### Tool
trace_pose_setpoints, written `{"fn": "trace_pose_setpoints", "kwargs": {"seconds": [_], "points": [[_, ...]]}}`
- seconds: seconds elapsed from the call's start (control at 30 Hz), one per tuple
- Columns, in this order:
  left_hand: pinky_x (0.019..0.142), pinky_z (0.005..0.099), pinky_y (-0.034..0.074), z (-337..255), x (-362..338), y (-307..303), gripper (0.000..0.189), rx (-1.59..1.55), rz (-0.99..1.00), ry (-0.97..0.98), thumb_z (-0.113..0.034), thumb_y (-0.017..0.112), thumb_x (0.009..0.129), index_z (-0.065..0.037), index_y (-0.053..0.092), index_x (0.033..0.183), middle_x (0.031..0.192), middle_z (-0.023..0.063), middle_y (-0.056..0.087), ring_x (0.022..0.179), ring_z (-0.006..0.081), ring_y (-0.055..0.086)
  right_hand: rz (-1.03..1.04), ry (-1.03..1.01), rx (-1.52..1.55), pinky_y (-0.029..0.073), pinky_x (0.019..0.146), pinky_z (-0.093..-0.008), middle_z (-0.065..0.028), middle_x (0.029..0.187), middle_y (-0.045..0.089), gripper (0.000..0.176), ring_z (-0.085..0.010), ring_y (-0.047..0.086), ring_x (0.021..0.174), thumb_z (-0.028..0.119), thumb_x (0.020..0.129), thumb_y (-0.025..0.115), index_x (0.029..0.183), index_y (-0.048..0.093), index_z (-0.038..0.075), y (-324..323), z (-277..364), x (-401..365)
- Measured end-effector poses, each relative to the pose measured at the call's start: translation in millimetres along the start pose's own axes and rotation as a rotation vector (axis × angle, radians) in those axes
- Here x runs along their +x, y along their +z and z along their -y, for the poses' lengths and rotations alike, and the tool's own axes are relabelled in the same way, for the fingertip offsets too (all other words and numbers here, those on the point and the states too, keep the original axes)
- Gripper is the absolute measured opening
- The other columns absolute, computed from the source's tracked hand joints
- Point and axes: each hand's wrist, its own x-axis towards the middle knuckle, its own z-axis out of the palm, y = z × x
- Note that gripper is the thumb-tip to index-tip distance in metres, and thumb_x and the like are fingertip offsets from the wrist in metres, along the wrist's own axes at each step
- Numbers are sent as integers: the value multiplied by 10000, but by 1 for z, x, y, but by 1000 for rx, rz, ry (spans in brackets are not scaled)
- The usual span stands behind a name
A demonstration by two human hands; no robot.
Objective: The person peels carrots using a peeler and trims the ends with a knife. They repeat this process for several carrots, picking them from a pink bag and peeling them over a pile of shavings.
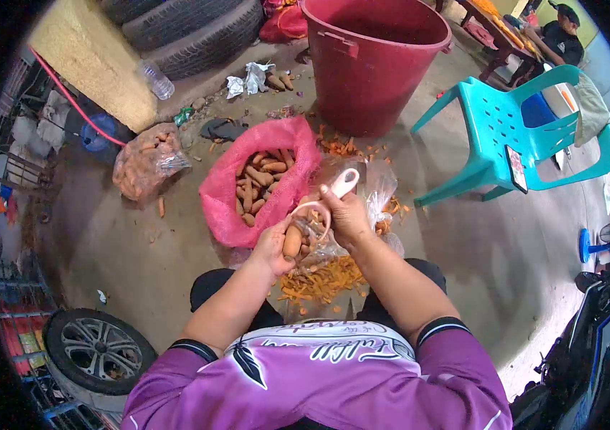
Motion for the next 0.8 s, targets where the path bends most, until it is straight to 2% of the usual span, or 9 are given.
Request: {"fn": "trace_pose_setpoints", "kwargs": {"seconds": [0.03, 0.13, 0.17, 0.37, 0.47, 0.5, 0.67, 0.73, 0.8], "points": [[565, 295, 478, 2, -7, 2, 260, -44, 49, -20, -250, 413, 853, -62, 490, 1015, 812, 68, 552, 655, 172, 544, 79, 39, -19, 444, 584, -242, -24, 715, 544, 194, -128, 536, 669, 183, 768, 612, 861, 521, 40, 0, -1, -5], [550, 353, 485, 4, -18, 13, 269, -108, -16, 25, -277, 417, 853, -58, 513, 976, 793, 67, 568, 670, 205, 562, 338, 33, -85, 421, 550, -228, -29, 719, 552, 194, -119, 526, 648, 183, 730, 649, 810, 540, 43, 8, -4, -21], [603, 396, 488, 5, -7, -6, 282, -250, 146, 28, -276, 442, 838, -41, 515, 976, 799, 82, 576, 720, 220, 578, 450, 47, -140, 391, 505, -219, -30, 722, 561, 217, -111, 514, 611, 198, 698, 678, 787, 555, 44, 13, 1, -24], [636, 344, 492, -2, -1, -3, 227, -185, 58, -2, -231, 480, 820, -34, 538, 918, 817, 89, 585, 730, 212, 585, 376, 162, -226, 390, 506, -225, -36, 705, 569, 252, -113, 514, 594, 219, 679, 696, 796, 560, 43, 5, -5, -4], [588, 332, 484, -6, 15, -4, 241, -128, 58, -9, -260, 482, 824, -36, 538, 894, 795, 86, 578, 703, 202, 576, 340, 153, -212, 407, 528, -229, -39, 711, 570, 238, -116, 526, 618, 199, 687, 688, 806, 559, 38, 2, 2, 8], [529, 294, 453, -10, 13, 3, 274, 46, 163, 3, -298, 456, 842, -39, 529, 893, 753, 70, 549, 644, 173, 545, 338, 54, -252, 417, 515, -227, -37, 732, 560, 253, -126, 524, 600, 197, 707, 662, 852, 525, 42, -6, -3, 22], [471, 237, 375, -8, 17, 1, 357, 103, 5, -126, -391, 381, 870, -62, 495, 950, 707, 41, 494, 585, 128, 481, -109, -156, -382, 444, 546, -253, -46, 714, 563, 165, -135, 535, 608, 188, 794, 562, 816, 516, 31, -60, 20, 94], [474, 236, 381, -14, 15, 7, 368, 100, 3, -113, -403, 374, 870, -65, 494, 954, 714, 42, 502, 582, 130, 482, -197, -121, -211, 431, 538, -245, -44, 710, 562, 181, -129, 527, 601, 196, 796, 564, 829, 511, 27, -51, 31, 88], [480, 242, 391, -18, 19, 3, 368, 61, 27, -96, -404, 373, 869, -68, 497, 954, 729, 49, 512, 582, 134, 487, -19, -61, -183, 441, 545, -252, -49, 736, 565, 186, -130, 534, 618, 181, 779, 582, 858, 509, 29, -40, 31, 76]]}}
